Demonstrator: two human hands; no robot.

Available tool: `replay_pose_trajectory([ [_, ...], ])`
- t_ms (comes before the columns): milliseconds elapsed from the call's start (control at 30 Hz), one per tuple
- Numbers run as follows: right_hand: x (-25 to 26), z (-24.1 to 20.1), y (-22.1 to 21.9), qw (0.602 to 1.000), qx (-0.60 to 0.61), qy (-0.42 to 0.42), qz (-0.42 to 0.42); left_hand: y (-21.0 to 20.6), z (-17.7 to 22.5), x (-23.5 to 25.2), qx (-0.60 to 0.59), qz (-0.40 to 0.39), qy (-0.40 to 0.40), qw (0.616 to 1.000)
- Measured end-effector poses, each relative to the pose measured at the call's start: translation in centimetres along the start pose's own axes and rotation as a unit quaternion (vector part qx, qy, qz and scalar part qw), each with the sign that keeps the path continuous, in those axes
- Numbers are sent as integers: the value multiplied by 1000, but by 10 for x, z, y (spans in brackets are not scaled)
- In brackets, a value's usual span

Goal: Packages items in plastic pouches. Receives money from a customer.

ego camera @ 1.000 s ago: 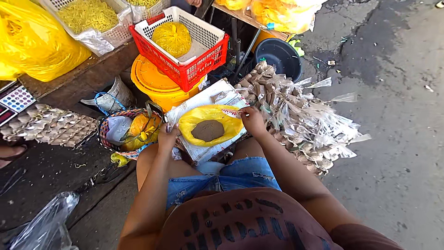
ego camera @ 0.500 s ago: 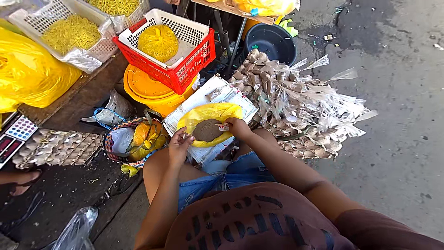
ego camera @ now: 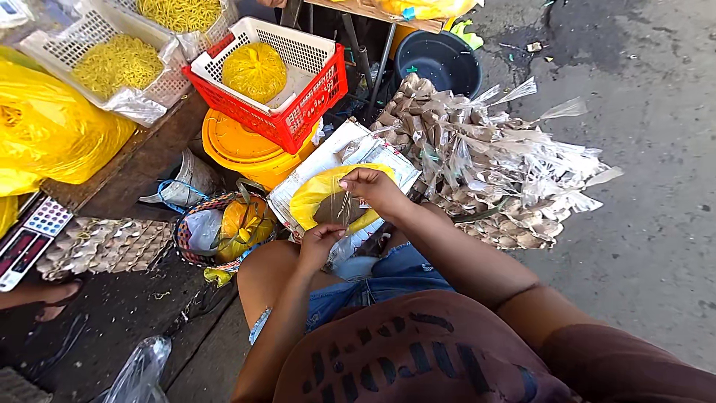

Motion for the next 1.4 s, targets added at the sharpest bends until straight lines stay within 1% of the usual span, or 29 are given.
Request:
replay_pose_trajectory([
  [67, -2, -5, 2, 1000, 8, 1, -3, 1, 0, 0, -25, 22, 5, 999],
  [100, -3, -6, 3, 1000, 12, -2, -4, 0, 2, 1, -29, 15, 5, 999],
  [233, -11, -6, -1, 1000, 12, -18, -17, -4, 17, 7, -10, -90, -32, 995],
  [300, -10, -7, 1, 1000, 5, -18, -14, -7, 19, 9, 12, -95, -49, 994],
  [367, -5, -14, 12, 1000, -5, -1, 8, -6, 18, 7, 60, -134, -34, 989],
  [433, -3, -26, 26, 999, -2, 6, 42, -2, 11, -1, 115, -192, 4, 975],
  [500, -5, -33, 33, 998, 15, 5, 58, 2, 1, -8, 116, -224, 21, 967],
  [533, -7, -32, 33, 998, 21, 3, 54, 3, -3, -12, 88, -215, 20, 972],
  [600, -15, -22, 23, 999, 17, -7, 29, -1, -1, -16, 11, -151, 11, 988],
  [633, -19, -14, 16, 1000, 12, -14, 5, -3, 3, -15, -14, -115, -9, 993],
  [700, -26, -5, 3, 999, -1, -11, -53, -3, 10, -9, -27, -42, -56, 997],
  [767, -30, -7, 1, 994, -21, 33, -98, 1, 12, -6, -23, 0, -86, 996],
  [867, -31, -26, 12, 974, -115, 159, -113, 8, 7, -6, -12, 13, -112, 994],
  [933, -33, -35, 17, 944, -202, 231, -122, 8, 6, -7, -6, 12, -123, 992],
  [1033, -38, -34, 14, 887, -323, 299, -137, 8, 3, -6, 15, 22, -133, 991],
  [1067, -39, -32, 12, 874, -349, 311, -137, 9, 2, -5, 22, 25, -132, 991],
  [1100, -38, -30, 11, 868, -360, 315, -133, 10, 1, -5, 27, 28, -132, 991],
  [1233, -34, -27, 14, 888, -316, 320, -95, 16, -2, -5, 36, 38, -131, 990],
  [1300, -34, -29, 15, 888, -313, 327, -86, 19, -5, -4, 35, 38, -132, 990],
  [1400, -32, -28, 12, 865, -372, 313, -123, 18, -6, -3, 45, 34, -139, 989],
])
Point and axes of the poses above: each hand's wrist, its own x-axis towards the middle knuckle, its own y-axis out of the back of the hand, z = x × y, the point moved 3 cm from there along x, towards the middle knuckle, and after that the axes turned 9 degrees about z, right-handed, at the moved point
